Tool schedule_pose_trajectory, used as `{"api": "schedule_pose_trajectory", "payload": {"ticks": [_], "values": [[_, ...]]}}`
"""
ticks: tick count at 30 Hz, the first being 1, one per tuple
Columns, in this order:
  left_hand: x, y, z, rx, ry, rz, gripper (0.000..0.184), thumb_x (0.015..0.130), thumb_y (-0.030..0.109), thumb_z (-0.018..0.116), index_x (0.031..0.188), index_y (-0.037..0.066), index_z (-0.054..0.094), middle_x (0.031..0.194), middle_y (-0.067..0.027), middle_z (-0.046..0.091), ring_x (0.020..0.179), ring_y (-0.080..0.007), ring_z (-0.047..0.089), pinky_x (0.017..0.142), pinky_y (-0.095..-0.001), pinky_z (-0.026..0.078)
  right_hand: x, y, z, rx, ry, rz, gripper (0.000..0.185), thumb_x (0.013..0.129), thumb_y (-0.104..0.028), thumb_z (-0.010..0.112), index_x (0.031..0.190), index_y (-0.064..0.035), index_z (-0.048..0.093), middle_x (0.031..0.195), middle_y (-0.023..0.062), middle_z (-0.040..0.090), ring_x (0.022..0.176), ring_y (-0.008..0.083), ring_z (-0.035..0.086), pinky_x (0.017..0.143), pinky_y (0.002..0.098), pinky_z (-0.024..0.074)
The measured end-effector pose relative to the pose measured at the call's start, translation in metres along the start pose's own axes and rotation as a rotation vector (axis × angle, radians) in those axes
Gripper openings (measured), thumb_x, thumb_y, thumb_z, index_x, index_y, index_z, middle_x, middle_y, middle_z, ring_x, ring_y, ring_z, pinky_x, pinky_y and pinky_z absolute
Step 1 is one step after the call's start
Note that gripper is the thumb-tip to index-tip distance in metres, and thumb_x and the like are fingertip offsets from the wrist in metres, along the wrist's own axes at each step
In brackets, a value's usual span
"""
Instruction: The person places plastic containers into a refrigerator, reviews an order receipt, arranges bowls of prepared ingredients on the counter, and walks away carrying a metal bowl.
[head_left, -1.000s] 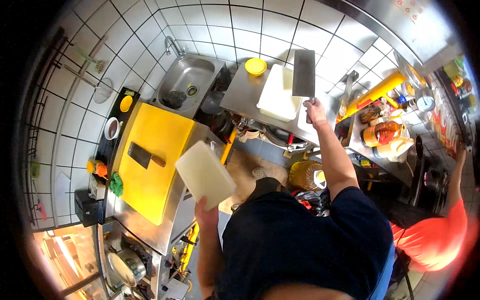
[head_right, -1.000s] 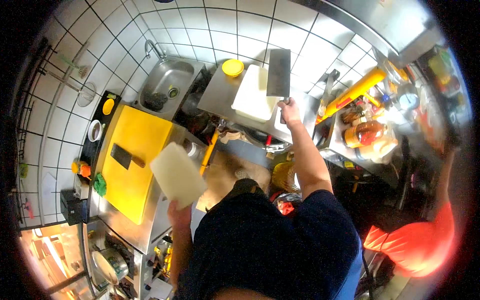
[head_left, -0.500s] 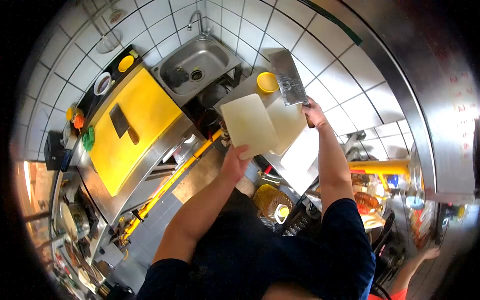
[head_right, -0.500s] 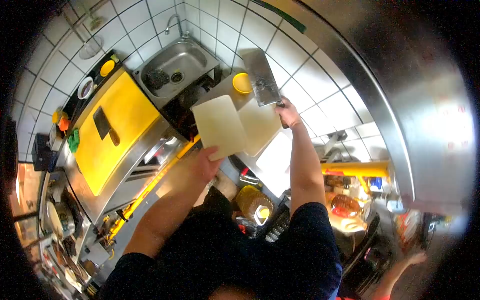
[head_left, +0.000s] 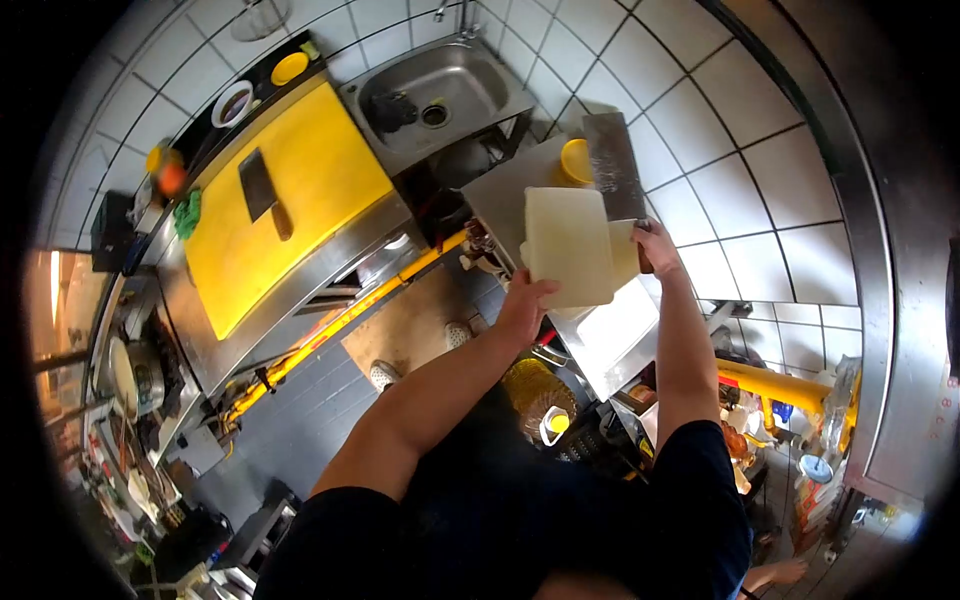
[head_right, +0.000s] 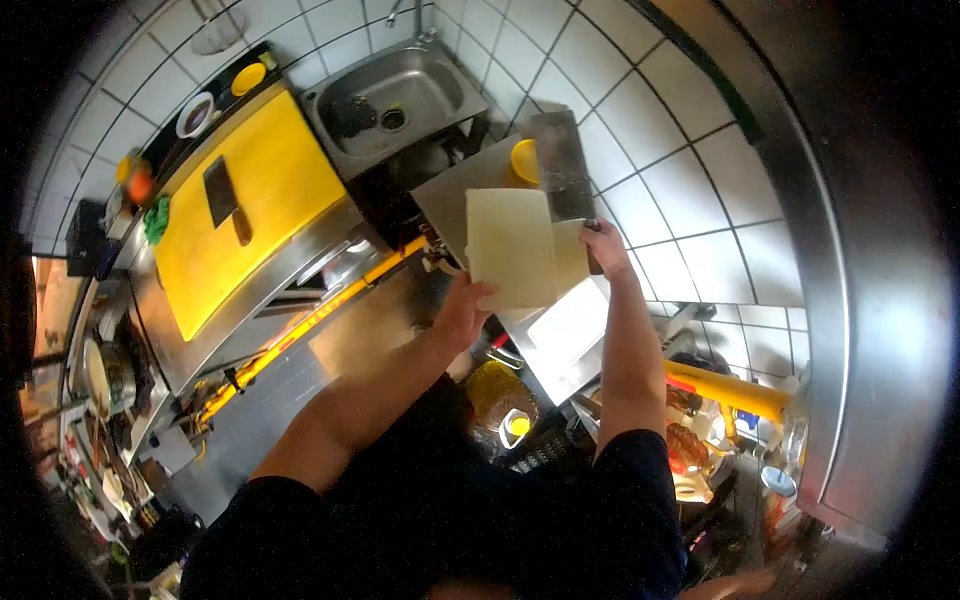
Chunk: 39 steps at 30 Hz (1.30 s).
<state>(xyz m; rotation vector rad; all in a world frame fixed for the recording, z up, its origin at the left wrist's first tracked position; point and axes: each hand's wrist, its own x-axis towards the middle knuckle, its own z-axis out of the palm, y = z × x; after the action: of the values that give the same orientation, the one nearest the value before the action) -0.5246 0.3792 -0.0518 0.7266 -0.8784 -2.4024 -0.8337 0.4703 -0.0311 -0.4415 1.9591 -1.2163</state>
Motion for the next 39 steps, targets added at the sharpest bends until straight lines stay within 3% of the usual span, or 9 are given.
{"api": "schedule_pose_trajectory", "payload": {"ticks": [2, 7, 16, 24, 27, 36, 39], "values": [[-0.001, 0.022, 0.009, -0.252, 0.119, -0.226, 0.046, 0.087, 0.004, 0.063, 0.129, 0.000, 0.047, 0.125, -0.0130, 0.057, 0.117, -0.0275, 0.058, 0.099, -0.0402, 0.049, -0.009, 0.000, 0.004, -0.110, 0.009, -0.016, 0.023, 0.083, -0.011, 0.061, 0.102, 0.0000, 0.063, 0.084, 0.0053, 0.064, 0.076, 0.0159, 0.060, 0.069, 0.0307, 0.0486], [-0.009, 0.035, 0.002, -0.180, 0.131, -0.192, 0.066, 0.076, 0.006, 0.072, 0.131, -0.004, 0.038, 0.120, -0.0167, 0.054, 0.112, -0.0283, 0.056, 0.099, -0.0402, 0.046, -0.033, 0.000, 0.033, -0.001, 0.066, -0.009, 0.023, 0.081, -0.010, 0.061, 0.102, 0.0008, 0.063, 0.083, 0.0042, 0.063, 0.075, 0.0154, 0.060, 0.069, 0.0310, 0.0493], [-0.032, 0.051, -0.031, -0.015, 0.231, -0.282, 0.051, 0.083, 0.003, 0.067, 0.128, -0.002, 0.043, 0.122, -0.0165, 0.056, 0.113, -0.0277, 0.058, 0.099, -0.0389, 0.046, -0.051, 0.012, 0.076, 0.018, 0.169, -0.090, 0.023, 0.079, -0.011, 0.060, 0.098, 0.0013, 0.066, 0.081, 0.0037, 0.062, 0.072, 0.0139, 0.057, 0.068, 0.0315, 0.0475], [-0.061, 0.061, -0.068, -0.172, 0.218, -0.263, 0.054, 0.082, 0.004, 0.068, 0.130, -0.003, 0.043, 0.122, -0.0171, 0.055, 0.114, -0.0286, 0.056, 0.101, -0.0393, 0.044, -0.066, -0.005, 0.118, -0.036, 0.098, -0.133, 0.020, 0.078, -0.011, 0.061, 0.096, -0.0010, 0.063, 0.080, 0.0007, 0.058, 0.071, 0.0129, 0.053, 0.066, 0.0307, 0.0451], [-0.079, 0.069, -0.080, -0.167, 0.263, -0.248, 0.053, 0.082, 0.004, 0.068, 0.128, -0.004, 0.043, 0.120, -0.0167, 0.055, 0.114, -0.0275, 0.055, 0.102, -0.0384, 0.043, -0.068, -0.010, 0.138, -0.100, 0.104, -0.160, 0.019, 0.080, -0.014, 0.062, 0.092, 0.0006, 0.065, 0.076, 0.0045, 0.060, 0.070, 0.0164, 0.055, 0.066, 0.0344, 0.0463], [-0.156, 0.113, -0.131, -0.320, 0.334, -0.098, 0.054, 0.081, 0.005, 0.067, 0.129, -0.005, 0.043, 0.117, -0.0171, 0.058, 0.111, -0.0295, 0.057, 0.100, -0.0399, 0.045, -0.118, -0.081, 0.247, -0.104, -0.086, -0.151, 0.023, 0.082, -0.014, 0.065, 0.100, 0.0000, 0.064, 0.088, 0.0041, 0.065, 0.078, 0.0150, 0.059, 0.072, 0.0317, 0.0484], [-0.201, 0.144, -0.143, -0.285, 0.395, -0.034, 0.053, 0.082, 0.008, 0.064, 0.132, -0.003, 0.048, 0.120, -0.0164, 0.061, 0.112, -0.0309, 0.058, 0.099, -0.0423, 0.046, -0.097, -0.057, 0.281, -0.274, -0.132, -0.204, 0.021, 0.083, -0.011, 0.063, 0.103, -0.0014, 0.063, 0.091, 0.0038, 0.065, 0.081, 0.0142, 0.060, 0.074, 0.0311, 0.0484]]}}
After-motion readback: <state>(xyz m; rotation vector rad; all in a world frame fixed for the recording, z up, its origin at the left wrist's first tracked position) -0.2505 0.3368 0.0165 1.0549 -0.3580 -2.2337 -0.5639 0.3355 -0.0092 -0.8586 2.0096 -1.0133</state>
